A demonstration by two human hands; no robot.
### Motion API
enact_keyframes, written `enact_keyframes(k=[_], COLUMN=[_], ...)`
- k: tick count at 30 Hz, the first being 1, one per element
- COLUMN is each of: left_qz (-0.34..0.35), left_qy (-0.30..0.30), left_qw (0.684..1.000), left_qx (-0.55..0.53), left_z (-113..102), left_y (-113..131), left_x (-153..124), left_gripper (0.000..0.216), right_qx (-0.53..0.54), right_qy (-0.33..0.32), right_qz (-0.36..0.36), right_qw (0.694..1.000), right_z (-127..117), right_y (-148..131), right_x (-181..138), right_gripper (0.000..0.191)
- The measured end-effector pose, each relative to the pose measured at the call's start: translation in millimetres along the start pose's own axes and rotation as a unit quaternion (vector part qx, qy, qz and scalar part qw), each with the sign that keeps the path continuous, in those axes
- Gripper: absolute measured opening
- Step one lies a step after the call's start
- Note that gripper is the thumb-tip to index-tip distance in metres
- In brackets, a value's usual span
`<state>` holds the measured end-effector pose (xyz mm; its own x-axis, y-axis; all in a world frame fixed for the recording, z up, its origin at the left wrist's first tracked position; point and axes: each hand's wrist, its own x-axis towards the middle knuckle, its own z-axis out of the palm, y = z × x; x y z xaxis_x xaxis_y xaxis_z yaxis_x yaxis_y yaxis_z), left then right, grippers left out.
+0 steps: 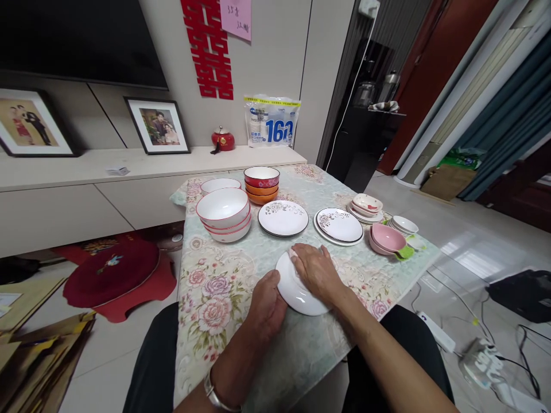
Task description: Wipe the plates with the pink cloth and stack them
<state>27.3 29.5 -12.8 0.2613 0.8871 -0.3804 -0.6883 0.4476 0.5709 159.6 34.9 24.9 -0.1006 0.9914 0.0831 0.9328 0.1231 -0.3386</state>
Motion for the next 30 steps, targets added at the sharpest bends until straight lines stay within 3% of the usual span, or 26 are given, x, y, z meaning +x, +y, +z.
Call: enact_keyframes(k=[4,7,10,13,17,21,26,30], left_qz=[0.0,0.006,0.004,0.004,0.014,0.01,0.01,0.012], left_qy=[-0.002,0.002,0.008,0.005,0.007,-0.009,0.001,0.016], left_qw=[1.0,1.0,1.0,1.0,1.0,1.0,1.0,1.0], left_qx=[-0.01,-0.015,-0.001,0.007,0.01,0.006,0.001,0.012], left_z=[1,3,2,1,0,2,5,6], left_y=[-1,0,0,0,-1,0,0,1], left_x=[-1,-3,-4,-4,-3,-4,-5,-5], left_gripper=[0.01,0.012,0.012,0.012,0.011,0.007,0.007,0.003], right_qx=[-0.008,-0.008,-0.017,-0.033,-0.035,-0.014,-0.004,-0.022], right_qy=[0.031,0.099,0.147,0.12,0.04,-0.013,-0.004,0.018], right_qz=[0.018,0.017,0.02,0.002,-0.031,-0.047,0.003,0.058], right_qw=[0.999,0.995,0.989,0.992,0.998,0.999,1.0,0.998], right_z=[4,16,30,36,27,13,4,1], right_y=[22,28,18,-3,-27,-27,-4,19], right_x=[-17,-42,-67,-78,-64,-31,0,-6], right_gripper=[0.045,0.051,0.051,0.051,0.053,0.049,0.045,0.043])
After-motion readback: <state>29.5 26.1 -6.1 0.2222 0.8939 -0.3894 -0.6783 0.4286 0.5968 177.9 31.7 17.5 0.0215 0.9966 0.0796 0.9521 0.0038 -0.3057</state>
